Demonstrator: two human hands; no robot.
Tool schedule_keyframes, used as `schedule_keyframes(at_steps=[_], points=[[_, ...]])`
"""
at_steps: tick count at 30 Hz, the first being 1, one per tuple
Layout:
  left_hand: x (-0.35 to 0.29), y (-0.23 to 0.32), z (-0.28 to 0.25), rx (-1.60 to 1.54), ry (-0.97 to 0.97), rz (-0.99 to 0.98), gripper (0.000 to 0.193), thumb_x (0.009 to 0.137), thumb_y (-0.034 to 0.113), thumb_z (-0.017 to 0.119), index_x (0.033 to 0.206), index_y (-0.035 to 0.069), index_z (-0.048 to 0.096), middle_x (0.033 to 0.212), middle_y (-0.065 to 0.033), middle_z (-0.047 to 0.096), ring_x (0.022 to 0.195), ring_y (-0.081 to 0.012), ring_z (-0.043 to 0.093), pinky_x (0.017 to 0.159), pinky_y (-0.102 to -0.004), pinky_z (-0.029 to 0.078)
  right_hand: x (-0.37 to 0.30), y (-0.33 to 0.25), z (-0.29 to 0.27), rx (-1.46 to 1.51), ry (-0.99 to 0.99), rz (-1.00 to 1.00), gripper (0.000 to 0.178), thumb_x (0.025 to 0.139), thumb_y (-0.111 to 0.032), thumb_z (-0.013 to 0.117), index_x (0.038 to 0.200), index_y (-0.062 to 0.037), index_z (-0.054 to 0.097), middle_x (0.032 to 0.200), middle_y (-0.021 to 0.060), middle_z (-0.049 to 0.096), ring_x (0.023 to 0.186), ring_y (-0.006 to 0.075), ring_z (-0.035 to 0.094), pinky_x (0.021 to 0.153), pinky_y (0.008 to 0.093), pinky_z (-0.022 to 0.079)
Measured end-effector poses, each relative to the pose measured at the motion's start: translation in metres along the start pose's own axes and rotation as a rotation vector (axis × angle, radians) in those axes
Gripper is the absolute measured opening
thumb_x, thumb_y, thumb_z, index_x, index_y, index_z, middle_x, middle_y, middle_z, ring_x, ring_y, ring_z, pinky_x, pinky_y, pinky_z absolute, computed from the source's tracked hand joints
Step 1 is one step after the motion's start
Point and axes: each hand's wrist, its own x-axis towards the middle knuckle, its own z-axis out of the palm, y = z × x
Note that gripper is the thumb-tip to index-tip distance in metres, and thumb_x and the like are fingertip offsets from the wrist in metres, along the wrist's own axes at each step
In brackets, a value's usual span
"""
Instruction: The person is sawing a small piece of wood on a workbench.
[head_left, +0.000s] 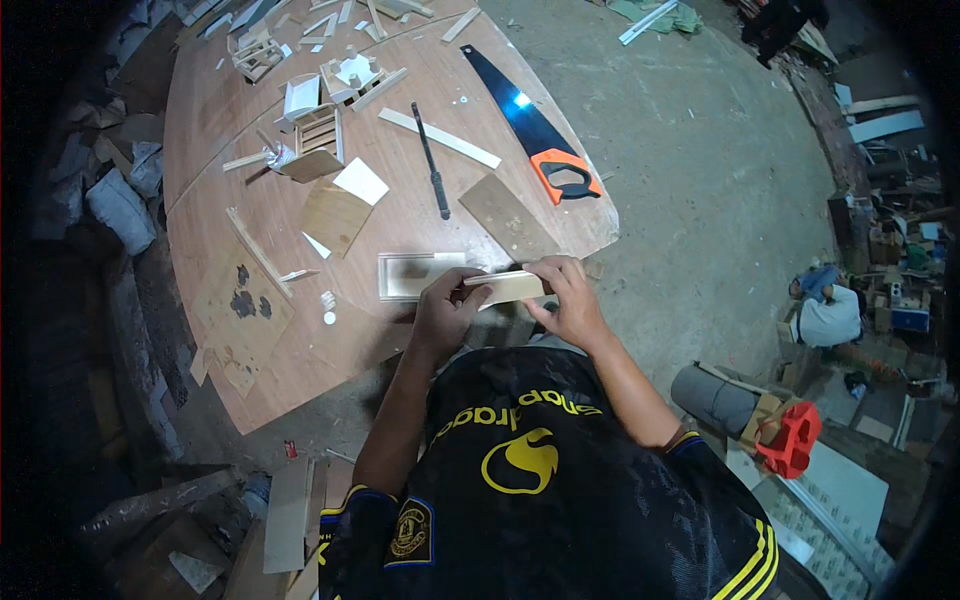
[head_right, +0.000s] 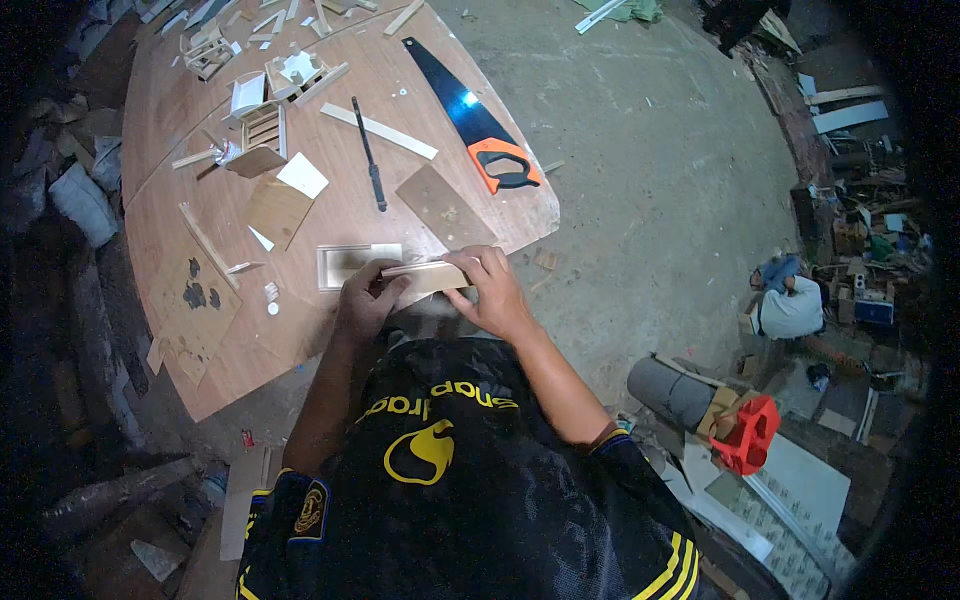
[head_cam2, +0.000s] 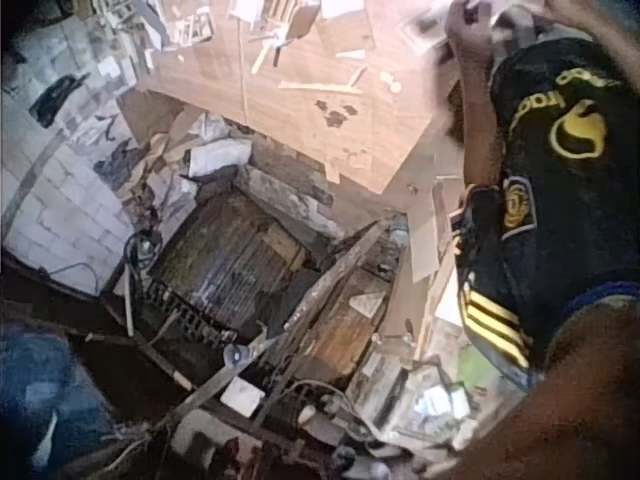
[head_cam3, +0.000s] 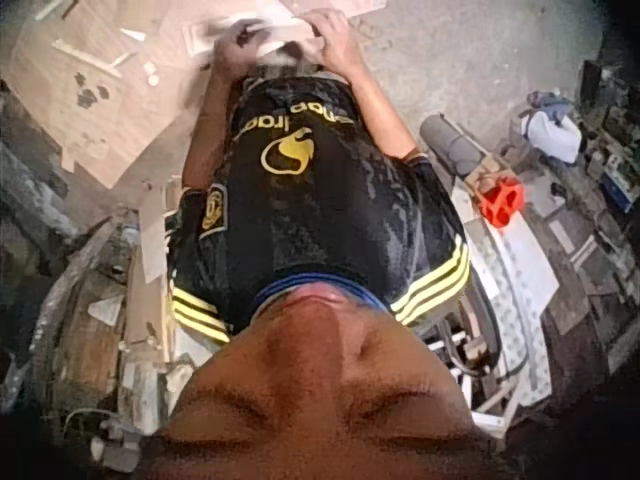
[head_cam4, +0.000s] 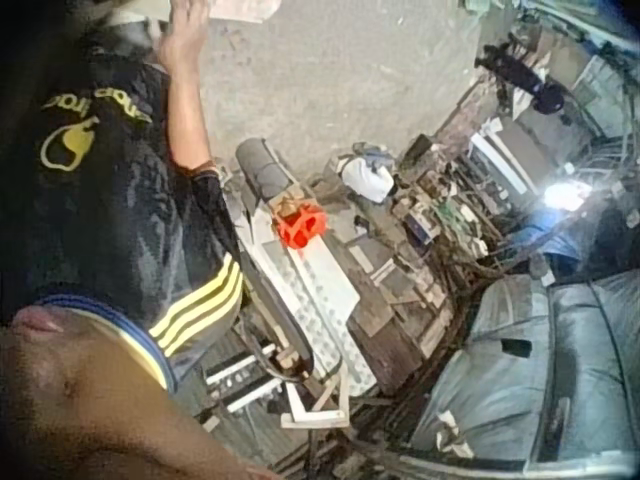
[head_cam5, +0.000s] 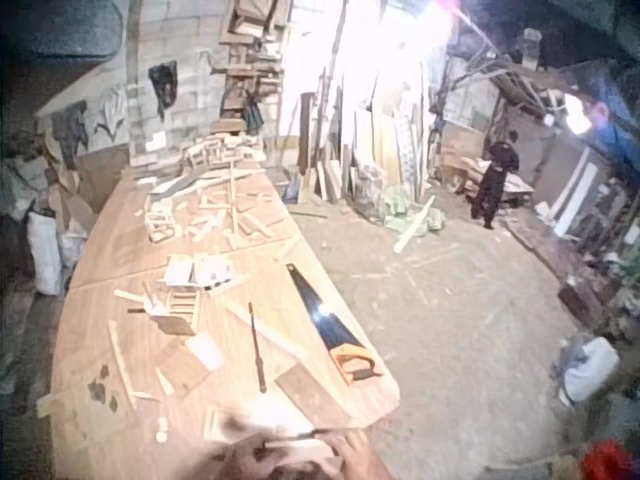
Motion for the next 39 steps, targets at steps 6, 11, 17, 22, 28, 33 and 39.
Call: schedule_keyframes(at_steps=[6,11,17,22,28,33,39], points=[[0.011,0.0,0.095,0.075,0.065,-0.204,0.025,0.092,0.021,0.064,0.103,-0.001,0.059,0.09,-0.0093,0.066,0.08,-0.0128,0.061,0.074,-0.0296,0.049,-0.038,0.075,-0.049,0.007,-0.208,0.055,0.062,0.068,-0.018,0.077,0.126,-0.0149,0.055,0.119,0.0092,0.055,0.11,0.0327,0.051,0.092,0.042,0.044],[-0.002,-0.034,0.14,0.054,0.117,-0.167,0.028,0.093,0.024,0.063,0.106,0.0,0.061,0.087,-0.0047,0.063,0.08,-0.0107,0.056,0.072,-0.0252,0.046,-0.061,0.127,-0.068,0.025,-0.315,-0.064,0.056,0.067,-0.018,0.077,0.12,-0.0155,0.059,0.107,0.0078,0.06,0.101,0.0315,0.055,0.087,0.0403,0.046],[-0.019,-0.031,0.153,0.062,0.2,-0.192,0.02,0.089,0.014,0.066,0.106,0.002,0.064,0.09,-0.0081,0.068,0.081,-0.0126,0.061,0.075,-0.0275,0.049,-0.05,0.129,-0.072,0.086,-0.471,-0.143,0.046,0.069,-0.015,0.074,0.114,-0.0151,0.062,0.1,0.009,0.059,0.095,0.031,0.056,0.079,0.0403,0.047],[-0.024,-0.004,0.13,-0.063,0.238,-0.319,0.025,0.086,0.008,0.069,0.109,0.0,0.064,0.097,-0.0082,0.069,0.09,-0.0132,0.064,0.08,-0.0274,0.052,-0.012,0.116,-0.05,0.256,-0.6,-0.132,0.023,0.075,-0.013,0.069,0.097,-0.0108,0.063,0.087,0.0106,0.059,0.084,0.033,0.059,0.072,0.0402,0.049],[-0.028,-0.032,0.059,0.218,0.547,-0.102,0.023,0.087,0.007,0.065,0.11,0.0,0.065,0.099,-0.0099,0.069,0.088,-0.0159,0.066,0.076,-0.0281,0.052,0.02,0.105,0.005,0.222,-0.413,-0.12,0.02,0.076,-0.009,0.067,0.095,-0.0082,0.062,0.088,0.0122,0.063,0.088,0.034,0.061,0.075,0.0423,0.049],[-0.017,-0.039,-0.006,0.306,0.666,-0.201,0.018,0.087,0.01,0.065,0.103,0.004,0.069,0.098,-0.0094,0.069,0.087,-0.0202,0.065,0.079,-0.0328,0.05,0.036,0.111,0.069,0.242,-0.287,-0.111,0.017,0.076,-0.005,0.066,0.093,-0.0063,0.062,0.095,0.0134,0.064,0.092,0.0347,0.06,0.078,0.0418,0.049],[0.027,-0.082,-0.067,0.807,0.43,0.095,0.021,0.082,0.012,0.067,0.102,0.008,0.067,0.106,-0.0096,0.065,0.105,-0.03,0.055,0.096,-0.0419,0.041,0.04,0.09,0.121,0.223,-0.187,0.056,0.02,0.075,-0.002,0.067,0.094,-0.0039,0.065,0.099,0.0126,0.064,0.098,0.0339,0.06,0.084,0.0418,0.049]])
